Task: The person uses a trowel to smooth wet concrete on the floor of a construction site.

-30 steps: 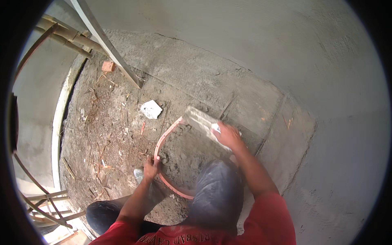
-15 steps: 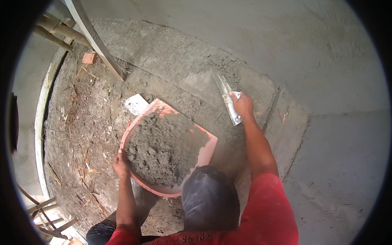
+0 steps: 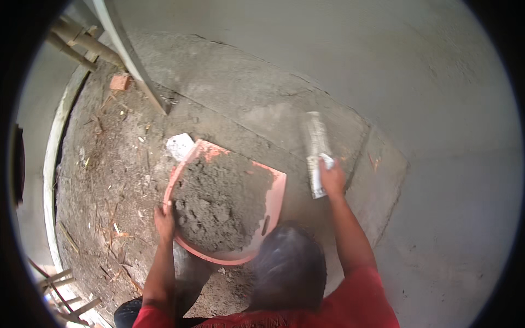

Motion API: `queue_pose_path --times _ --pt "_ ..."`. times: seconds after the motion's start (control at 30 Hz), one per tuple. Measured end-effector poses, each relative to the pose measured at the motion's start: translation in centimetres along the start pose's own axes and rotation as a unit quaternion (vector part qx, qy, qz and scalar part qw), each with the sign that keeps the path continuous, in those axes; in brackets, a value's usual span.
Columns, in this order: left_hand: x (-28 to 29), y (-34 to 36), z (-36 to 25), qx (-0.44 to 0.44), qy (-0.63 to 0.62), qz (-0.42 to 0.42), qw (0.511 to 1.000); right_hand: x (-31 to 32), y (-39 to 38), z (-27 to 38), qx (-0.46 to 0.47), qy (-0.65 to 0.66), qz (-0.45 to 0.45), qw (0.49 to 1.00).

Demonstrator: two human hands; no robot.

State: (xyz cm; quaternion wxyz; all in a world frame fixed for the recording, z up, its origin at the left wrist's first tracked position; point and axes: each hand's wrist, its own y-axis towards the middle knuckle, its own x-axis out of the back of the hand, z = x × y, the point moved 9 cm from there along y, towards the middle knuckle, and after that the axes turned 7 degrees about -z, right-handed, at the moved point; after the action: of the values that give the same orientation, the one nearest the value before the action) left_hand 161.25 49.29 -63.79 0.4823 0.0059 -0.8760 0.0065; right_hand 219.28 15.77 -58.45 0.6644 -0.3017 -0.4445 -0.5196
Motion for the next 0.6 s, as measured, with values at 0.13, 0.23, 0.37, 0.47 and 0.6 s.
queue_pose_path --times 0.13,0.23,0.37,0.47,0.6 --pt "-0.6 7.7 -12.8 -0.192 0.041 0.028 0.980 1.4 5.0 -5.6 -0.073 -0.055 -0.120 0.989" --pt "-3.0 10.0 -20.4 -0.366 0.172 0.121 0.907 -0.9 6.4 -0.7 -0.047 -0.115 -0.069 0.990" --pt "-8.7 12.9 -19.6 -0.427 0.347 0.164 0.819 -1.9 4.5 7.6 -0.087 -0.059 -0.080 0.991" --pt "-13.0 12.5 -15.1 -0.127 0.081 0.211 0.966 -6.2 1.2 18.1 0.192 0.145 0.065 0.968" --pt "-12.6 6.1 -15.4 -0.073 0.137 0.209 0.966 -14.5 -1.4 33.6 0.264 0.061 0.230 0.935"
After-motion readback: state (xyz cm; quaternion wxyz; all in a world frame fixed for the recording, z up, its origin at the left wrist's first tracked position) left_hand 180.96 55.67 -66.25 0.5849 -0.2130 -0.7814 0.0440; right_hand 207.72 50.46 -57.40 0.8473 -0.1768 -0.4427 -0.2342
